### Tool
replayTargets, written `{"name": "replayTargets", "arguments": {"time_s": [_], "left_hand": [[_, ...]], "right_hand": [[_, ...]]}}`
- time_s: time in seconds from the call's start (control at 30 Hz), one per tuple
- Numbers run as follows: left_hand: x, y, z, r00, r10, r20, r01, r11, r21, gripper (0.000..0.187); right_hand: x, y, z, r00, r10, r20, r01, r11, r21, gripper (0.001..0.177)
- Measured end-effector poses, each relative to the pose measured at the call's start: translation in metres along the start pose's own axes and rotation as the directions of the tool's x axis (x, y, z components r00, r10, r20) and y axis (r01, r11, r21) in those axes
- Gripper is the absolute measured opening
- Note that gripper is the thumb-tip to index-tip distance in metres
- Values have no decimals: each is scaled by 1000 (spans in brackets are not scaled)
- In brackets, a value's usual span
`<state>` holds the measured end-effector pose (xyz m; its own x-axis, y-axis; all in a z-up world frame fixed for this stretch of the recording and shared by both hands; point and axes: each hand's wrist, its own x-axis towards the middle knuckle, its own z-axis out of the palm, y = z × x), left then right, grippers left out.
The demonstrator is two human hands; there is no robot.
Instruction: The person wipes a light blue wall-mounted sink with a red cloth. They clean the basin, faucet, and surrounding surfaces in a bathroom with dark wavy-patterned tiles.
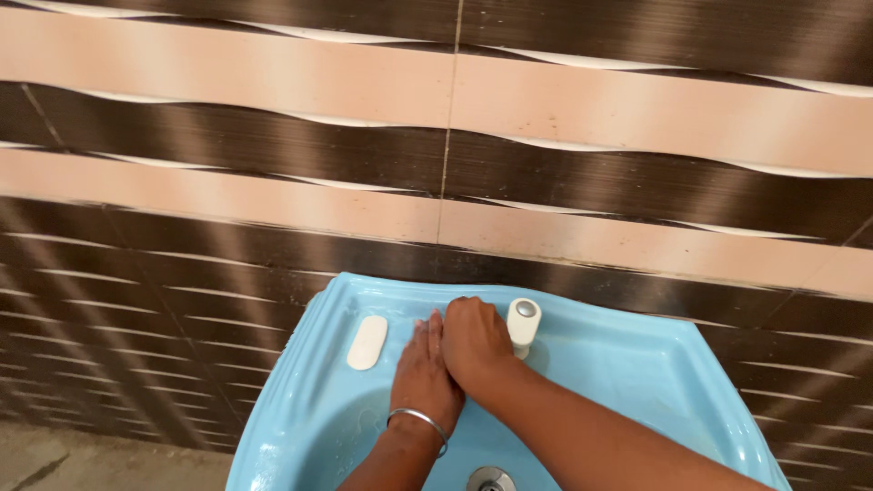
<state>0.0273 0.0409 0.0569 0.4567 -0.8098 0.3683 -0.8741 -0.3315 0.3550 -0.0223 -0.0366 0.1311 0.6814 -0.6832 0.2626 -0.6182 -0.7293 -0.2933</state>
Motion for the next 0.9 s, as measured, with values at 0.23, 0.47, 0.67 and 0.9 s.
{"name": "replayTargets", "arguments": {"time_s": [0.23,0.47,0.67,0.9], "left_hand": [[-2,10,-8,913,-123,388,104,992,71,71],[2,21,-24,848,-187,496,124,980,158,77],[-30,22,-6,969,90,231,-58,988,-144,79],[-45,48,-7,984,174,21,-145,872,-468,43]], "right_hand": [[9,-8,-9,982,165,97,-170,984,44,20],[-42,0,-31,998,51,30,-52,998,29,20],[-108,26,-40,987,157,-15,-149,957,250,33],[-144,96,-2,958,195,-209,-91,901,425,43]]}}
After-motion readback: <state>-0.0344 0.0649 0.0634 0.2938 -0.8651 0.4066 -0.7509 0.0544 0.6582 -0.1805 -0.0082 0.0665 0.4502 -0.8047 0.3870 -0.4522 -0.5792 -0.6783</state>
